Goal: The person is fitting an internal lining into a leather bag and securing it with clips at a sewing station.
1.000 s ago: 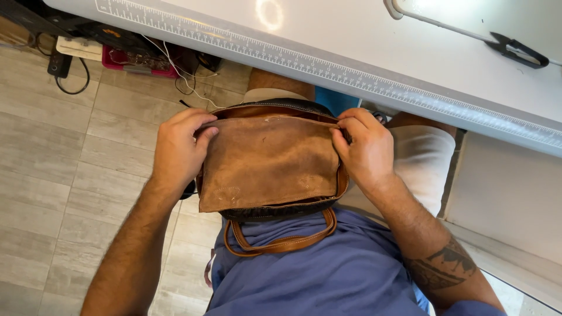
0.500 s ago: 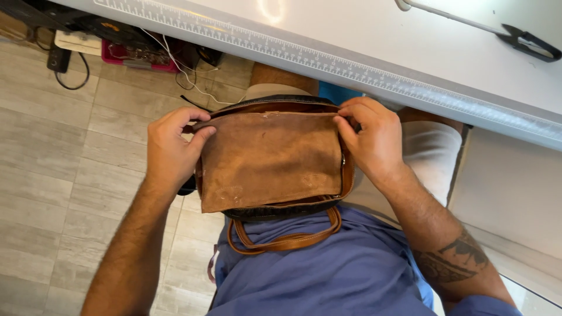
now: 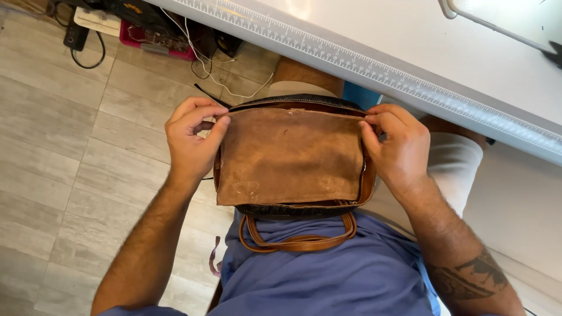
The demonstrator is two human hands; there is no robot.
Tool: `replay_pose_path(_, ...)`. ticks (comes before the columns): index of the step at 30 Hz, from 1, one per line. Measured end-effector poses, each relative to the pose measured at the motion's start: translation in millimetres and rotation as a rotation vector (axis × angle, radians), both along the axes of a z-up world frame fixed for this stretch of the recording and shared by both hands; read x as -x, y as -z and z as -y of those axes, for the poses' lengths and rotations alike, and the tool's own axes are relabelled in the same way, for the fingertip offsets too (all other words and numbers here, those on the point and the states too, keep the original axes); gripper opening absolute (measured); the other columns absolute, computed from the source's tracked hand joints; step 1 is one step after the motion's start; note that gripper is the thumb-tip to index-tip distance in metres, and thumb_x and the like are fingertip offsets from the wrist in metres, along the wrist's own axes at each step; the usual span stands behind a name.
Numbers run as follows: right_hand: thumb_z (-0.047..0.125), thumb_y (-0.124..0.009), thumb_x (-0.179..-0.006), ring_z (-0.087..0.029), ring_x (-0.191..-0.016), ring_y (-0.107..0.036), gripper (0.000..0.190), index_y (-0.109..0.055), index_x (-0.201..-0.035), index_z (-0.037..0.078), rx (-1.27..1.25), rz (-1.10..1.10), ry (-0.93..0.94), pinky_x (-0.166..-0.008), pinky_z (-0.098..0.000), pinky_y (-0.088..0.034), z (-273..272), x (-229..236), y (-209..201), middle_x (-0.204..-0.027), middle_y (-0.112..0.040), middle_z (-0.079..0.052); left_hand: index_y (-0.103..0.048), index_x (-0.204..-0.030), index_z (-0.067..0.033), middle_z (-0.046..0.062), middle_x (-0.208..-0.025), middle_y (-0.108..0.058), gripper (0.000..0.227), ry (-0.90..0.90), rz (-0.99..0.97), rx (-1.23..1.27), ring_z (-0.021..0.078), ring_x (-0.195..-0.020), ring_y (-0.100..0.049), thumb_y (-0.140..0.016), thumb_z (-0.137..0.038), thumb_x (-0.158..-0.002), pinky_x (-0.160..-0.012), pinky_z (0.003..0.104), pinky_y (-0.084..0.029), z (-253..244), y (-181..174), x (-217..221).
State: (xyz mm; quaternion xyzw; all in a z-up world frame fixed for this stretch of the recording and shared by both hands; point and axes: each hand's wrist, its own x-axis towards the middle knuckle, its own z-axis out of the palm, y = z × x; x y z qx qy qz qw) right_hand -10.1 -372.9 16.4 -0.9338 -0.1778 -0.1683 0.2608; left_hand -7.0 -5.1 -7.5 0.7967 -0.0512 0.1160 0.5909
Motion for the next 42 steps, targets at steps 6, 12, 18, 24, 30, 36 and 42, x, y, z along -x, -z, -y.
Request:
replay_pose_path(6, 0.009, -0.084, -0.094, -0.026, -0.077, -0.073, 0.010, -0.075, -0.089, 0.006, 0.133, 0.059, 0.048, -0.065, -0.0339, -0.055, -8, 2, -6, -0.097, -0.076, -0.002, -0.077, -0.095, -0.0005, 0.016, -0.105, -0.066, 0.011, 0.021, 0.093, -0.045, 0.0261, -0.093, -0.068, -0.081, 0.005, -0.086, -0.074, 0.029, -0.062, 0, 7, 4)
replay_pose_path(12, 0.010, -0.083, -0.093, -0.026, -0.072, -0.070, 0.014, -0.071, -0.085, 0.007, 0.180, 0.063, 0.039, -0.061, -0.0349, -0.053, -6, 0, -3, -0.095, -0.074, -0.001, -0.078, -0.095, -0.0050, 0.013, -0.105, -0.077, 0.006, 0.068, 0.152, -0.213, 0.0333, -0.097, -0.075, -0.082, -0.003, -0.091, -0.085, 0.041, -0.058, -3, 1, -1)
replay_pose_path(18, 0.012, -0.082, -0.094, -0.025, -0.072, -0.070, 0.018, -0.069, -0.082, 0.008, 0.154, 0.062, 0.039, -0.062, -0.0336, -0.053, -2, 0, 4, -0.095, -0.073, 0.001, -0.079, -0.097, -0.0025, 0.014, -0.101, -0.078, 0.004, 0.040, 0.249, -0.303, 0.0345, -0.094, -0.076, -0.082, -0.004, -0.096, -0.082, 0.040, -0.059, -2, -1, 1)
replay_pose_path(24, 0.005, -0.081, -0.095, -0.027, -0.072, -0.070, 0.017, -0.071, -0.081, 0.006, 0.100, 0.185, -0.010, -0.067, -0.0343, -0.054, 0, 8, -2, -0.093, -0.074, -0.002, -0.076, -0.093, 0.0013, 0.015, -0.092, -0.076, 0.007, 0.040, 0.408, -0.323, 0.0384, -0.081, -0.074, -0.078, -0.002, -0.099, -0.075, 0.045, -0.058, 1, -1, 4)
replay_pose_path(30, 0.002, -0.081, -0.094, -0.025, -0.077, -0.072, 0.012, -0.075, -0.083, 0.005, 0.099, 0.308, -0.037, -0.072, -0.0344, -0.057, 13, 23, -10, -0.097, -0.076, -0.005, -0.076, -0.093, 0.0030, 0.015, -0.091, -0.076, 0.006, 0.064, 0.487, -0.307, 0.0370, -0.079, -0.074, -0.078, 0.002, -0.098, -0.074, 0.044, -0.059, 8, -26, 5)
replay_pose_path(36, -0.020, -0.080, -0.094, -0.035, -0.078, -0.068, 0.022, -0.066, -0.079, -0.012, 0.061, 0.300, -0.068, -0.066, -0.0423, -0.055, 12, 35, -54, -0.094, -0.072, -0.027, -0.068, -0.094, 0.0099, 0.026, -0.096, -0.073, 0.008, 0.146, 0.530, -0.319, 0.0373, -0.083, -0.072, -0.063, 0.010, -0.101, -0.076, 0.043, -0.059, 29, -72, 13)
replay_pose_path(42, -0.007, -0.080, -0.094, -0.035, -0.077, -0.071, 0.014, -0.072, -0.083, -0.004, 0.084, 0.365, -0.017, -0.071, -0.0426, -0.056, 31, 25, -25, -0.095, -0.075, -0.016, -0.073, -0.096, 0.0058, 0.018, -0.096, -0.075, 0.009, 0.081, 0.531, -0.290, 0.0420, -0.083, -0.073, -0.071, 0.000, -0.103, -0.076, 0.048, -0.058, 40, -55, -17)
